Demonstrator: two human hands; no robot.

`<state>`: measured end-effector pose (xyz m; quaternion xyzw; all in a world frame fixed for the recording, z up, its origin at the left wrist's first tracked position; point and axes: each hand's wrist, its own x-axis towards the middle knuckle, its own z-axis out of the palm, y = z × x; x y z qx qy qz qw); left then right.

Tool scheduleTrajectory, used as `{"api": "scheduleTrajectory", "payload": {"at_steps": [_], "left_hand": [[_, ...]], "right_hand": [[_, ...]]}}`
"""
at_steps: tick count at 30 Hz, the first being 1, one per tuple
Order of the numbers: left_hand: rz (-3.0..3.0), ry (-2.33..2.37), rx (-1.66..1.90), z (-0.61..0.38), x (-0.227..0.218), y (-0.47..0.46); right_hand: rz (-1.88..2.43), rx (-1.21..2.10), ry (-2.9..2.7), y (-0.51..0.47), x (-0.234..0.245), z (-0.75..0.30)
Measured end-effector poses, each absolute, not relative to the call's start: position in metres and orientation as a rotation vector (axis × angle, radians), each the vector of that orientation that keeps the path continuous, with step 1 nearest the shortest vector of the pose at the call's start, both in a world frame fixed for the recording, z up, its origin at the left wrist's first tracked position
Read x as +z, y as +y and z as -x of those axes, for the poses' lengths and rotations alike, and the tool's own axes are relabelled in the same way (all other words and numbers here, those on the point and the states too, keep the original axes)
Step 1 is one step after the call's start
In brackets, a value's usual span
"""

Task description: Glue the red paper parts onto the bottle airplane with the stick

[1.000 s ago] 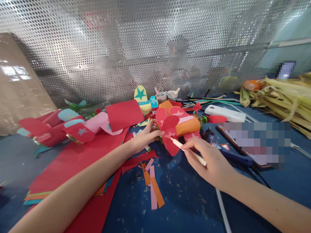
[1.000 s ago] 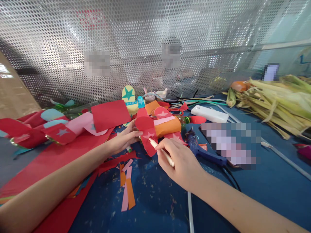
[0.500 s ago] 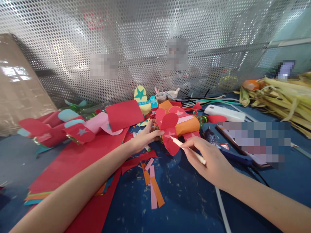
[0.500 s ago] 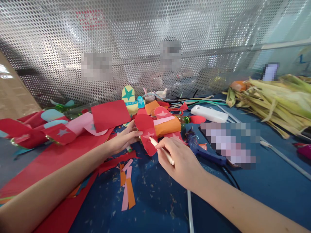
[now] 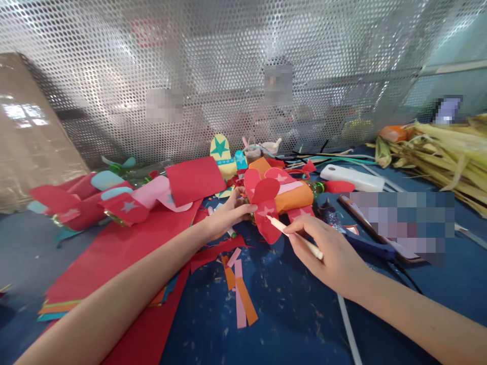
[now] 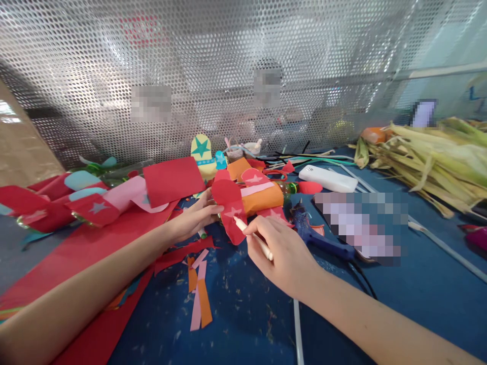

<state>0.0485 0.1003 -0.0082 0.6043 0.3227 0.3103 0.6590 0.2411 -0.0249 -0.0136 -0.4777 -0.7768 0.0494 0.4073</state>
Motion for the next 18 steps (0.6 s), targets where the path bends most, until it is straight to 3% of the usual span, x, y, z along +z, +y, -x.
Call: {"api": "scheduleTrajectory", "payload": {"at_steps": [18], "left_hand": [[-1.352, 0.731, 0.701, -0.0486, -0.0082, 0.1003]], "right_hand": [[1.21, 0.106, -1.95, -0.0252, -0.0141, -0.2413]]}}
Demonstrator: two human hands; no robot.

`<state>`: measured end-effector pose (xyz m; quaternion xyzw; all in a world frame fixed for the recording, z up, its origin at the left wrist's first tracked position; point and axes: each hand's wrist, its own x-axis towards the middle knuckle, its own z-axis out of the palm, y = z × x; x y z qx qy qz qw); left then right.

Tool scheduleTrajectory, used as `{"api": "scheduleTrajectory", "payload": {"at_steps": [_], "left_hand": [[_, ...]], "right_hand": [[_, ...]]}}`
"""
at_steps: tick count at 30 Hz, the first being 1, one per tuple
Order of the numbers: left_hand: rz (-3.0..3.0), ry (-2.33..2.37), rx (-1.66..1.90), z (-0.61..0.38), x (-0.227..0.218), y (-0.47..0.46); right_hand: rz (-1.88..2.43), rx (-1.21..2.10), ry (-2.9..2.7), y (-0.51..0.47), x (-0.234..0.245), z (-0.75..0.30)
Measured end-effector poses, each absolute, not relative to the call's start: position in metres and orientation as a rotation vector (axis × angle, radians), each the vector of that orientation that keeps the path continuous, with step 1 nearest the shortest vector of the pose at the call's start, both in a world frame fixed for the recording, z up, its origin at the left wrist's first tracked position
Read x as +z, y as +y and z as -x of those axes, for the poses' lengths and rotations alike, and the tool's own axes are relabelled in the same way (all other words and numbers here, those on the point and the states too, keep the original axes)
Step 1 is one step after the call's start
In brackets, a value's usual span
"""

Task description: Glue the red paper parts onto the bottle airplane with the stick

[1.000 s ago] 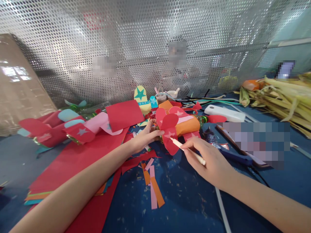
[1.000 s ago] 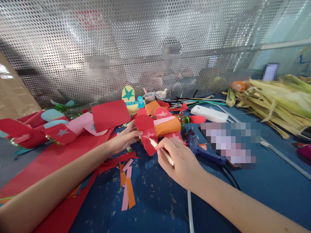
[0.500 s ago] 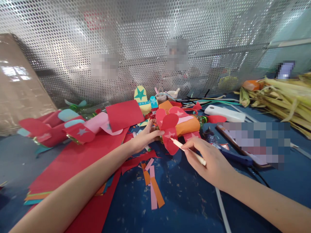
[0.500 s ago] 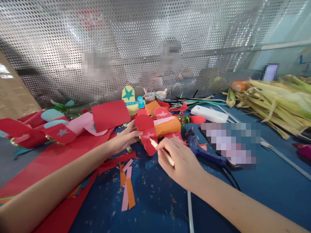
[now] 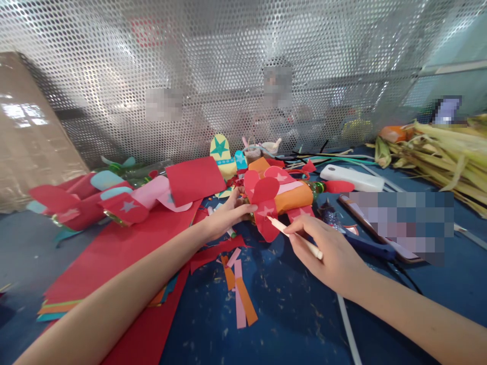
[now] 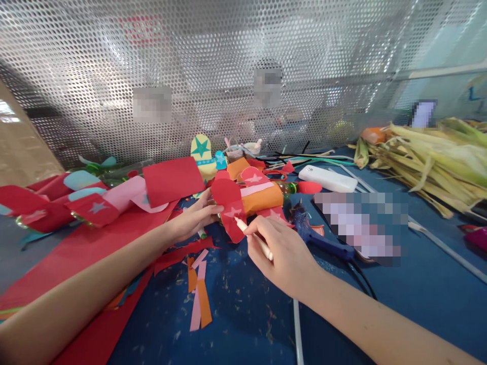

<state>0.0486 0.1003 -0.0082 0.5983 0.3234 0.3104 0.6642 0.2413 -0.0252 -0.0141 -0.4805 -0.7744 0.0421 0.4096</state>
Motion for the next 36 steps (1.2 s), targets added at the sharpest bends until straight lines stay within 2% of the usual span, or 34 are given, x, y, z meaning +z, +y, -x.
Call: {"api": "scheduleTrajectory", "payload": {"at_steps": [36], "left_hand": [[-1.342, 0.73, 0.713, -0.0489, -0.0078, 0.0995]], "right_hand": [[1.177, 0.105, -1.931, -0.0238, -0.016, -0.2426]]}}
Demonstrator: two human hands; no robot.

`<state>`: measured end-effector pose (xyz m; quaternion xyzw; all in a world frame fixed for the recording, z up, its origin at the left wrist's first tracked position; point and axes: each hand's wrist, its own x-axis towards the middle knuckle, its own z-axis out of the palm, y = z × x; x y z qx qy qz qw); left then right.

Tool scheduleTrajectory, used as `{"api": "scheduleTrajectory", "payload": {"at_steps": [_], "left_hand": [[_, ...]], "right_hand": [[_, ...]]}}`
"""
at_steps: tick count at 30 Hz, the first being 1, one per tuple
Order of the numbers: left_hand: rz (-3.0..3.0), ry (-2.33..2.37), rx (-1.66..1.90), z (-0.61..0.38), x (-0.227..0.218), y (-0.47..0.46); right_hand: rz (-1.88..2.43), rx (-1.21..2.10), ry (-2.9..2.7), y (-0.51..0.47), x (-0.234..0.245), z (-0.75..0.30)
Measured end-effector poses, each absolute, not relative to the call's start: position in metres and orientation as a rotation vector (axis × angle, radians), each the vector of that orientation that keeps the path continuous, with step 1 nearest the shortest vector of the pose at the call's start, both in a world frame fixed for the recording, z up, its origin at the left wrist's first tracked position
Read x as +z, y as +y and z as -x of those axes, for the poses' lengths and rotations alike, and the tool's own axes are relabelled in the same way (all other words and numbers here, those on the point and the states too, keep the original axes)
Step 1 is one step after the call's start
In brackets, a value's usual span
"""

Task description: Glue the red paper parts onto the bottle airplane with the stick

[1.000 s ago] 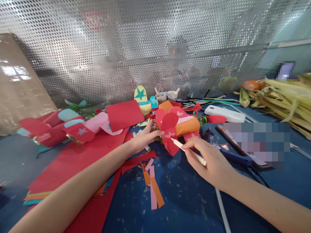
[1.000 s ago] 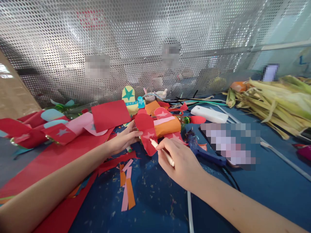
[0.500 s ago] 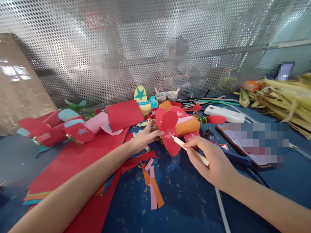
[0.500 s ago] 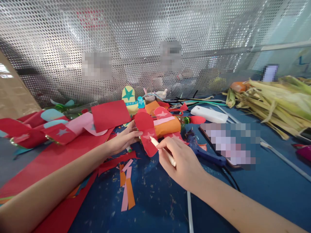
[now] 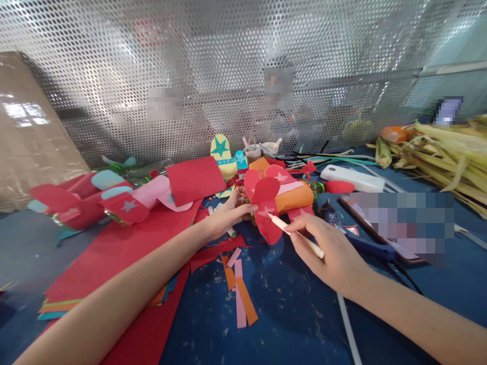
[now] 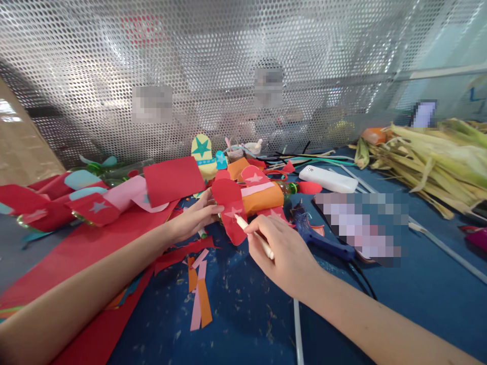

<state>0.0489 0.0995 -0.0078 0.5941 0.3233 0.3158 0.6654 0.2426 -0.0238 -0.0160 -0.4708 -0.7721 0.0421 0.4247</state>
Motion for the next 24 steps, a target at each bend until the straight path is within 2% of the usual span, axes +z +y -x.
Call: {"api": "scheduleTrajectory", "payload": {"at_steps": [24], "left_hand": [[-1.348, 0.728, 0.713, -0.0488, -0.0085, 0.1004]], "right_hand": [[1.195, 0.114, -1.93, -0.0251, -0.0144, -0.2418]]}}
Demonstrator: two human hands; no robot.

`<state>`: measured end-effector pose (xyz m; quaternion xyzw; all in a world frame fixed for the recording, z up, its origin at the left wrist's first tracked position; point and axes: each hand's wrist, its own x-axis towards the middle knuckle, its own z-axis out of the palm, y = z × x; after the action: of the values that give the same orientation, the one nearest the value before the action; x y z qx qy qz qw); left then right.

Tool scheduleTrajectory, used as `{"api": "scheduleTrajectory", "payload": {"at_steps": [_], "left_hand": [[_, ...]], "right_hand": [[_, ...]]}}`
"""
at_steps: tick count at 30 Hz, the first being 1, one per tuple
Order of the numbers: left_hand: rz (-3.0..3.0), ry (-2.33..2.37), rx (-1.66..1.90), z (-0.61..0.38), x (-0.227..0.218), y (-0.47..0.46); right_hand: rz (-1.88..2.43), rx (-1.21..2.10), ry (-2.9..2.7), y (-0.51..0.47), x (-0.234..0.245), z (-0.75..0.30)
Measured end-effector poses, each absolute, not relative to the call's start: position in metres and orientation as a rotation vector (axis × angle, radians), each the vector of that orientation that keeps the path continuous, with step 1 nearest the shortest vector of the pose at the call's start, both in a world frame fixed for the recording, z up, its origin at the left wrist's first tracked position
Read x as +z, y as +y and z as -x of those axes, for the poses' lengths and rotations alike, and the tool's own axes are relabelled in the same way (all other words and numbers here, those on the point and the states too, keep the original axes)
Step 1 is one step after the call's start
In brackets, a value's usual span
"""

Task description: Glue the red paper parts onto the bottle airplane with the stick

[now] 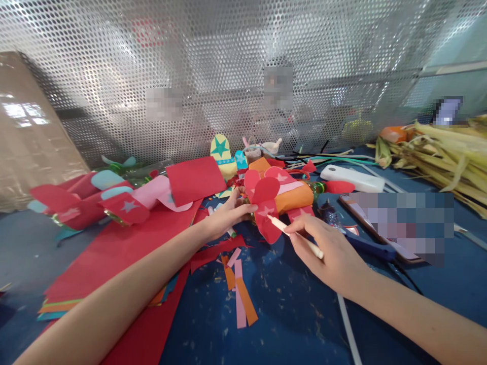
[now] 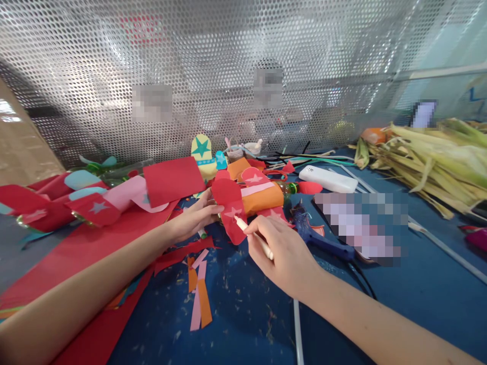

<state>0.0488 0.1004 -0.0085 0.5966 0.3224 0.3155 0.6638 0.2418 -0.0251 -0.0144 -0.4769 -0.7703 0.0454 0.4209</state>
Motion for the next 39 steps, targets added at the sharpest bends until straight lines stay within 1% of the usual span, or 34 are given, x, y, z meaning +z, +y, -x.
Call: {"api": "scheduleTrajectory", "payload": {"at_steps": [39], "left_hand": [[-1.345, 0.724, 0.714, -0.0486, -0.0085, 0.1001]], "right_hand": [[1.197, 0.103, -1.94, -0.0248, -0.0149, -0.2427]]}}
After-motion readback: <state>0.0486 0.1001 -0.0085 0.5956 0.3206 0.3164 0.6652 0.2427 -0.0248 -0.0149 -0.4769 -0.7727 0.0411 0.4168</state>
